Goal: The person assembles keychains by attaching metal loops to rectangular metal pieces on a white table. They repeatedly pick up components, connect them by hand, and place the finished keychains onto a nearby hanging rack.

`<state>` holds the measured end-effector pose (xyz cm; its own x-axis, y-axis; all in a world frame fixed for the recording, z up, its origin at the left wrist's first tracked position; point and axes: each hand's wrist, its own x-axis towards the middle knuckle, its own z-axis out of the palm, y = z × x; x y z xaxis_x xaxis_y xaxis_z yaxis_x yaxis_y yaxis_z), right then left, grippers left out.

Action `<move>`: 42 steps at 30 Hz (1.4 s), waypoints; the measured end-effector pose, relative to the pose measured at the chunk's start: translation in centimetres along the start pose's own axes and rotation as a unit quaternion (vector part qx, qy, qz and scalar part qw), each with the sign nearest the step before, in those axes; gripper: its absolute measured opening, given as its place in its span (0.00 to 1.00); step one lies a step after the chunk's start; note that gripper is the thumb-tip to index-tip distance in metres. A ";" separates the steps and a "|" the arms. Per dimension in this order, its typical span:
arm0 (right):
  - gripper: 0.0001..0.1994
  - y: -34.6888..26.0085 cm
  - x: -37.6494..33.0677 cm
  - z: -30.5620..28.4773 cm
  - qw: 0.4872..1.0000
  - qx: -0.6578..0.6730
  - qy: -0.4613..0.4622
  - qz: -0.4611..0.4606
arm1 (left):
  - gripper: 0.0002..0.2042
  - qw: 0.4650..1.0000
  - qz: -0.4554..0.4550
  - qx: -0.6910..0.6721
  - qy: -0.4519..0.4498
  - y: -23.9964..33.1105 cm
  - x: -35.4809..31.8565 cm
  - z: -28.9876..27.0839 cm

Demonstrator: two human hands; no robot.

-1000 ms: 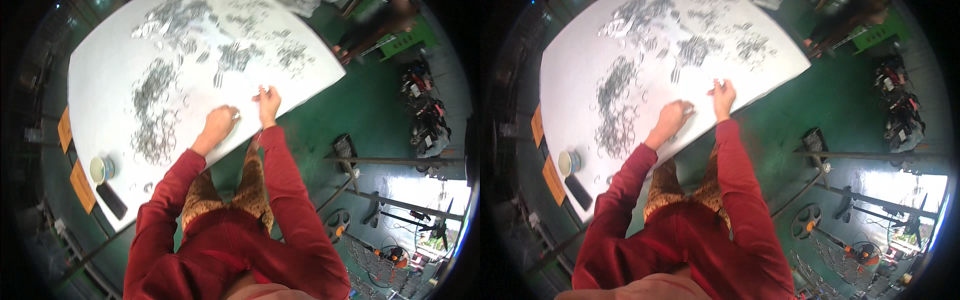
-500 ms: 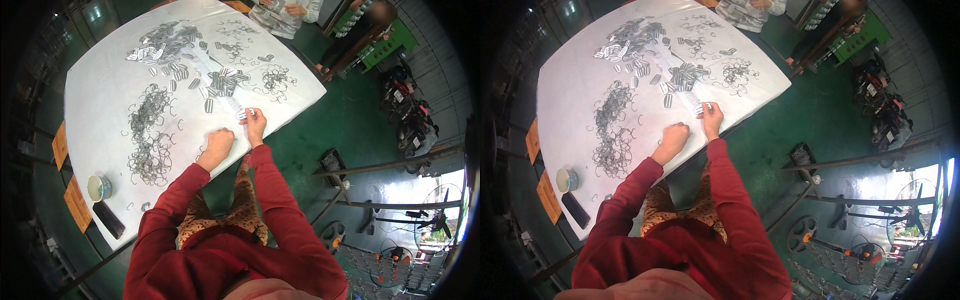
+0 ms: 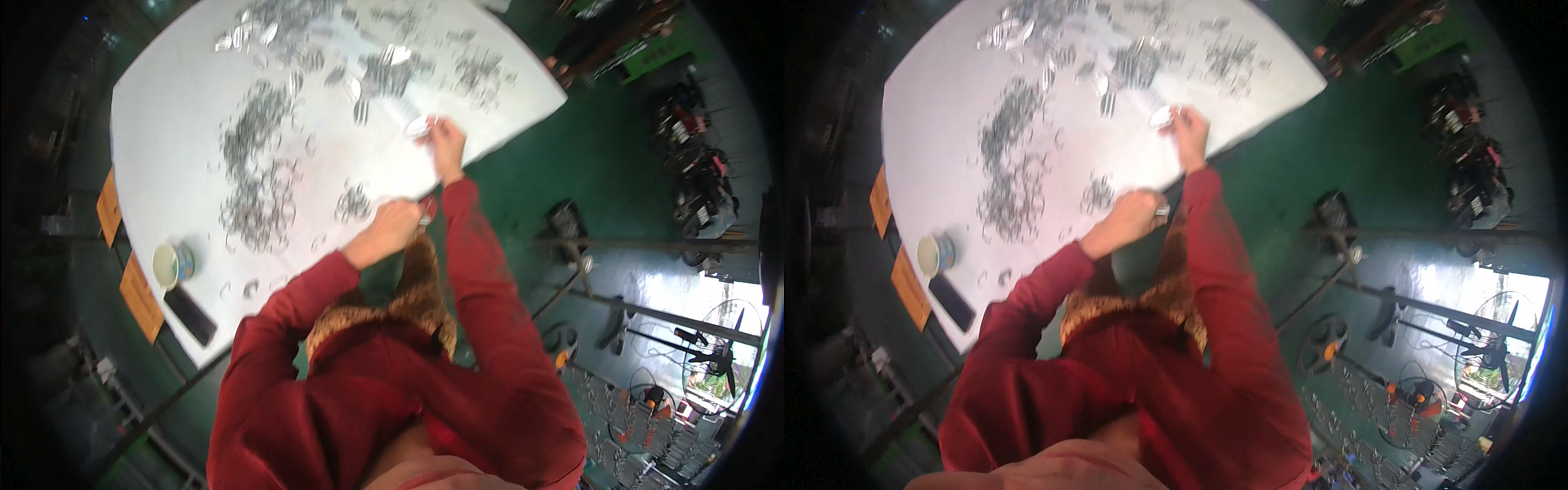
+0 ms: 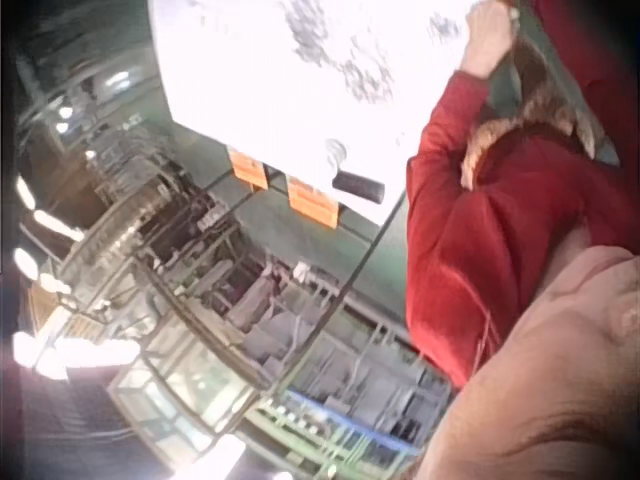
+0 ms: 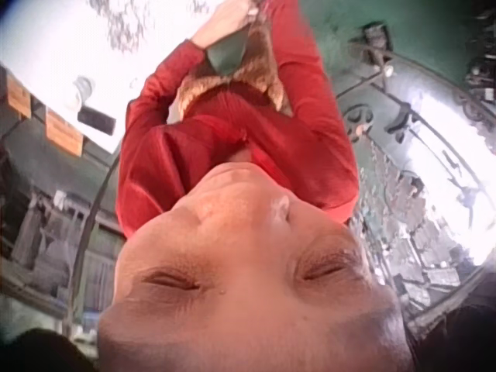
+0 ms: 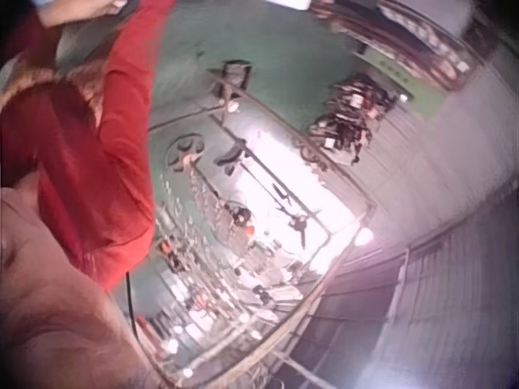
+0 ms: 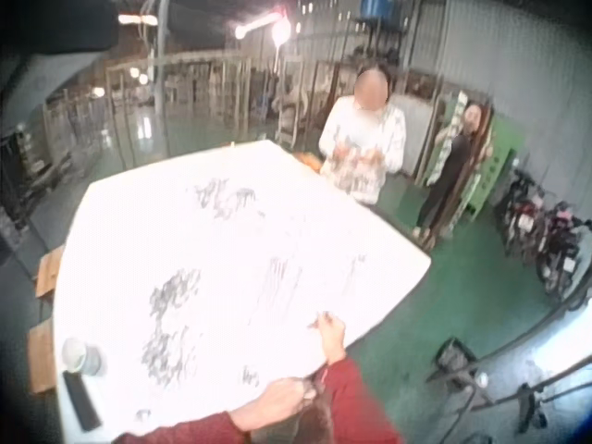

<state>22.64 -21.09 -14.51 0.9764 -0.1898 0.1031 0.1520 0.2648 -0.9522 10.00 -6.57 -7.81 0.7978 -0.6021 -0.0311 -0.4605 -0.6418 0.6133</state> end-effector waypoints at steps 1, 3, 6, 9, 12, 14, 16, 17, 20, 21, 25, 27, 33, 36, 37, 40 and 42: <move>0.06 -0.7 -0.3 0.3 0.999 0.037 -0.016 0.017 | 0.09 1.000 -0.007 -0.004 -0.023 -0.3 -1.0 0.9; 0.07 -1.5 -0.5 -0.1 0.998 0.040 -0.024 0.048 | 0.09 0.993 -0.027 -0.118 -0.009 0.1 -1.5 0.1; 0.07 -1.5 -0.4 -0.1 0.997 -0.012 -0.040 0.059 | 0.11 0.985 -0.063 -0.151 0.063 -1.2 0.3 -1.3; 0.07 -1.8 -0.4 0.3 0.995 -0.037 -0.046 0.079 | 0.13 0.983 -0.055 -0.164 0.054 -4.3 2.9 -3.5; 0.06 -2.8 -0.7 0.9 0.986 -0.116 -0.059 0.106 | 0.14 0.959 -0.125 -0.254 0.030 -5.1 5.0 -5.6; 0.06 -3.0 -0.5 1.0 0.982 -0.139 -0.057 0.119 | 0.13 0.954 -0.143 -0.260 0.044 -5.6 5.7 -5.7; 0.07 -3.2 -0.4 1.0 0.977 -0.154 -0.055 0.134 | 0.13 0.957 -0.153 -0.242 0.035 -6.1 6.2 -5.5; 0.07 -3.3 -0.4 1.0 0.976 -0.157 -0.055 0.142 | 0.14 0.966 -0.143 -0.213 0.036 -6.1 6.5 -5.4; 0.09 -3.2 -0.7 1.3 0.974 -0.185 -0.040 0.126 | 0.14 0.981 -0.120 -0.143 0.058 -6.2 6.7 -4.9; 0.09 -3.1 -0.8 1.5 0.973 -0.197 -0.033 0.114 | 0.14 0.981 -0.118 -0.134 0.078 -6.3 6.9 -4.5; 0.10 -3.2 -1.0 1.8 0.968 -0.229 -0.026 0.095 | 0.12 0.985 -0.105 -0.101 0.088 -6.9 7.5 -3.7; 0.11 -3.0 -0.9 1.7 0.962 -0.259 -0.031 0.082 | 0.12 0.985 -0.111 -0.100 0.086 -6.8 7.5 -3.5; 0.14 -2.3 -0.6 1.4 0.955 -0.288 -0.034 0.058 | 0.12 0.988 -0.103 -0.033 0.114 -6.9 7.4 -3.6; 0.14 -2.0 -0.4 1.3 0.948 -0.316 -0.031 0.037 | 0.12 0.988 -0.085 -0.026 0.122 -6.9 7.5 -3.5; 0.13 -1.8 -0.4 1.4 0.947 -0.320 -0.027 0.025 | 0.12 0.989 -0.078 -0.021 0.126 -6.9 7.5 -3.4; 0.12 -1.8 -0.5 1.6 0.941 -0.337 -0.021 0.004 | 0.12 0.991 -0.065 -0.008 0.120 -6.9 7.5 -3.6; 0.13 -2.4 -0.6 1.8 0.936 -0.352 -0.025 0.010 | 0.11 0.992 -0.068 0.016 0.105 -6.8 7.5 -3.6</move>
<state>22.00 -19.94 -11.74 0.9864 -0.1433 0.0801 0.0121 -0.4232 -0.9060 20.48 -5.04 -9.40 0.9150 -0.3995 0.0560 -0.3535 -0.7271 0.5885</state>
